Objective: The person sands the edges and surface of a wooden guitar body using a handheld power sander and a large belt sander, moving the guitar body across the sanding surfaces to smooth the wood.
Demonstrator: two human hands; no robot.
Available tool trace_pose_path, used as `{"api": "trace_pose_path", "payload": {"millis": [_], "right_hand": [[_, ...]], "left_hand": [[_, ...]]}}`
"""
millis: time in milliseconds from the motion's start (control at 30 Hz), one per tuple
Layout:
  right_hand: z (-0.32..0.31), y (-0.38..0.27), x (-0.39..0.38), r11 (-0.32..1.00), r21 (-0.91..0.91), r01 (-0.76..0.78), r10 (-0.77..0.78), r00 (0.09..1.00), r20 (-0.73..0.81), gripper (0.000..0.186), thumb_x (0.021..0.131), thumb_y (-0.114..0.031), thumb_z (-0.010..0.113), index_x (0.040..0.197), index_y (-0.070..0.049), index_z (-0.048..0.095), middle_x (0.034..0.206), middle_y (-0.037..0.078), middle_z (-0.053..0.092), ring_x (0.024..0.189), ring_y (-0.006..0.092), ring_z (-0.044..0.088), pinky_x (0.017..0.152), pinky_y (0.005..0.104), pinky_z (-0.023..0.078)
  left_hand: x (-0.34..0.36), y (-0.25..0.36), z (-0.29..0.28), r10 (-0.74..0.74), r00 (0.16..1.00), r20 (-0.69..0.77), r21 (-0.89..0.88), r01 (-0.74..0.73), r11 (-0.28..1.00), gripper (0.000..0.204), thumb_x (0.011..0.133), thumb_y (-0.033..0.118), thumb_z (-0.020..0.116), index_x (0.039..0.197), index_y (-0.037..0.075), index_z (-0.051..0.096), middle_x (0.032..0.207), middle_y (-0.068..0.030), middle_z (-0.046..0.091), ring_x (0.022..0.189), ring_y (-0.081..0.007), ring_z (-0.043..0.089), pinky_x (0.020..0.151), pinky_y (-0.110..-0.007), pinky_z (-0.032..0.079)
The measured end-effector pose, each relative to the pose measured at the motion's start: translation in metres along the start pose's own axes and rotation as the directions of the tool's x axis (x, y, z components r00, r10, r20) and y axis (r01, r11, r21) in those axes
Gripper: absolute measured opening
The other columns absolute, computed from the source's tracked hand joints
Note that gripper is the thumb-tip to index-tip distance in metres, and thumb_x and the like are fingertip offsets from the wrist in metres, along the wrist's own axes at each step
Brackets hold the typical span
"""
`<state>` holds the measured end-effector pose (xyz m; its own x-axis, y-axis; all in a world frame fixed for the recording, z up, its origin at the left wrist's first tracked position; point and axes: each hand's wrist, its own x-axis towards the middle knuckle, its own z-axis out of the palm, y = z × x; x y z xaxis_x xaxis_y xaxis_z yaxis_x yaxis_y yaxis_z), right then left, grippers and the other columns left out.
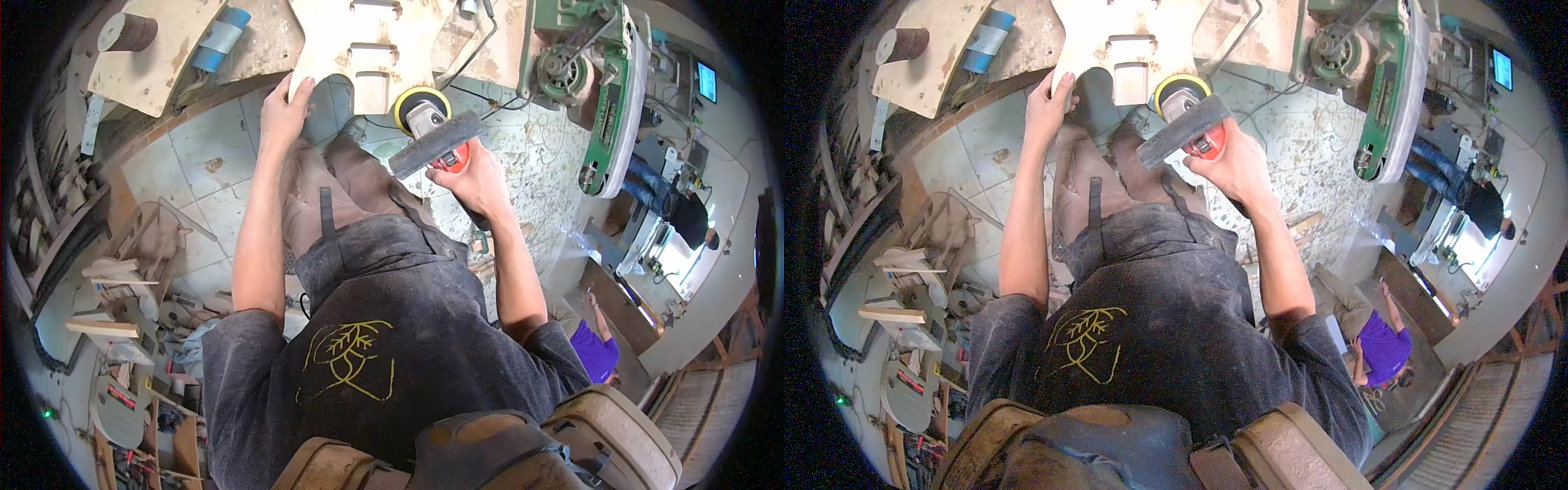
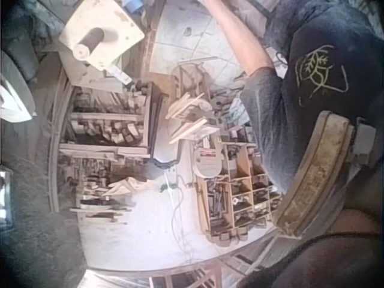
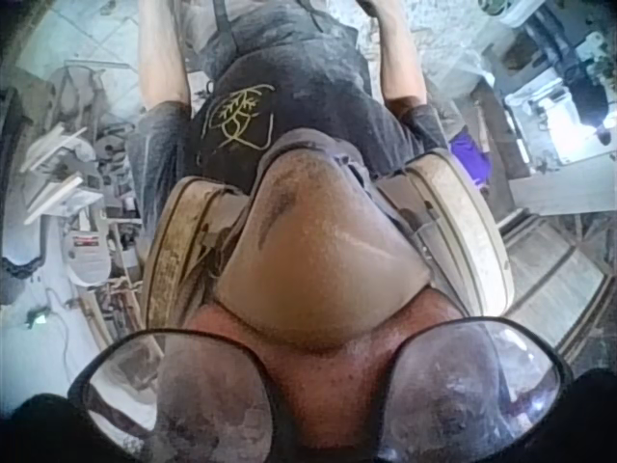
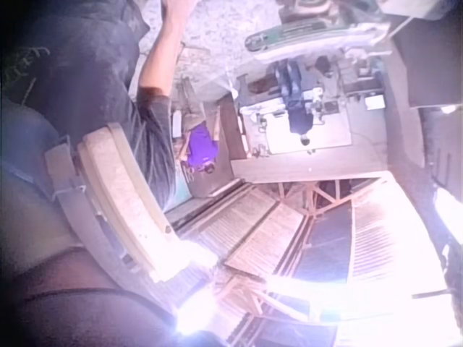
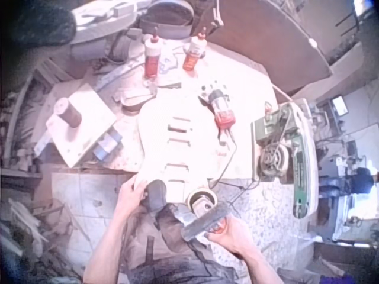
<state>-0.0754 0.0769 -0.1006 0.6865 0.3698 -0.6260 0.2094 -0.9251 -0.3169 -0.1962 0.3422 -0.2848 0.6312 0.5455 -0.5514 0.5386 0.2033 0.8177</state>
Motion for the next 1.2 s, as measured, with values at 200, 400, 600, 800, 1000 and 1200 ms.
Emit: {"api": "trace_pose_path", "payload": {"millis": [200, 400, 600, 800, 1000, 1200], "right_hand": [[-0.002, -0.005, -0.004, 0.999, -0.022, -0.033, 0.033, 0.999, -0.001, 0.066, 0.068, -0.038, 0.085, 0.116, 0.001, 0.061, 0.104, 0.024, 0.071, 0.101, 0.0398, 0.068, 0.09, 0.046, 0.052], [0.001, -0.001, -0.004, 1.0, 0.009, -0.013, 0.013, 1.0, -0.004, 0.067, 0.069, -0.038, 0.079, 0.118, 0.001, 0.058, 0.1, 0.025, 0.071, 0.097, 0.043, 0.068, 0.086, 0.0491, 0.053], [0.003, -0.001, -0.003, 1.0, -0.026, 0.012, -0.014, 0.999, -0.042, 0.066, 0.069, -0.037, 0.079, 0.118, 0.002, 0.058, 0.099, 0.026, 0.071, 0.097, 0.0438, 0.068, 0.086, 0.049, 0.053], [0.005, 0.002, -0.01, 0.999, -0.018, 0.03, -0.03, 0.999, -0.038, 0.066, 0.069, -0.037, 0.079, 0.118, 0.002, 0.058, 0.099, 0.027, 0.07, 0.097, 0.0444, 0.068, 0.085, 0.049, 0.053], [0.005, -0.008, -0.007, 1.0, -0.03, 0.008, -0.009, 0.999, -0.039, 0.064, 0.07, -0.037, 0.079, 0.115, 0.003, 0.058, 0.097, 0.027, 0.07, 0.097, 0.0445, 0.067, 0.085, 0.0495, 0.052], [0.012, 0.002, -0.016, 0.997, -0.074, 0.0, -0.002, 0.999, -0.032, 0.063, 0.07, -0.037, 0.078, 0.114, 0.003, 0.057, 0.097, 0.027, 0.07, 0.096, 0.0456, 0.067, 0.084, 0.0504, 0.052]], "left_hand": [[-0.001, -0.002, 0.001, -0.008, 1.0, -0.014, 0.014, 0.009, 1.0, 0.059, 0.095, 0.051, 0.066, 0.135, 0.007, 0.064, 0.095, -0.01, 0.075, 0.077, -0.0167, 0.074, 0.071, -0.03, 0.056], [0.003, -0.009, 0.001, -0.003, 1.0, -0.031, 0.029, 0.004, 1.0, 0.063, 0.093, 0.053, 0.067, 0.136, 0.008, 0.064, 0.096, -0.0118, 0.075, 0.077, -0.0176, 0.074, 0.073, -0.03, 0.056], [-0.001, 0.002, 0.002, 0.02, 1.0, -0.019, -0.019, -0.021, 1.0, 0.056, 0.095, 0.049, 0.066, 0.133, 0.008, 0.066, 0.092, -0.009, 0.074, 0.074, -0.0159, 0.072, 0.07, -0.03, 0.055], [-0.003, 0.006, 0.0, -0.01, 1.0, -0.004, 0.011, 0.01, 1.0, 0.053, 0.098, 0.045, 0.065, 0.134, 0.007, 0.066, 0.092, -0.005, 0.069, 0.074, -0.0127, 0.068, 0.068, -0.028, 0.053], [-0.001, -0.001, 0.0, 0.01, 1.0, -0.017, 0.003, -0.01, 1.0, 0.056, 0.094, 0.048, 0.068, 0.132, 0.006, 0.066, 0.09, -0.0095, 0.074, 0.075, -0.0162, 0.073, 0.069, -0.03, 0.055], [0.002, -0.005, 0.0, 0.001, 1.0, -0.014, -0.011, -0.001, 1.0, 0.059, 0.094, 0.049, 0.067, 0.134, 0.006, 0.065, 0.094, -0.0113, 0.075, 0.077, -0.0172, 0.074, 0.071, -0.03, 0.056]]}}
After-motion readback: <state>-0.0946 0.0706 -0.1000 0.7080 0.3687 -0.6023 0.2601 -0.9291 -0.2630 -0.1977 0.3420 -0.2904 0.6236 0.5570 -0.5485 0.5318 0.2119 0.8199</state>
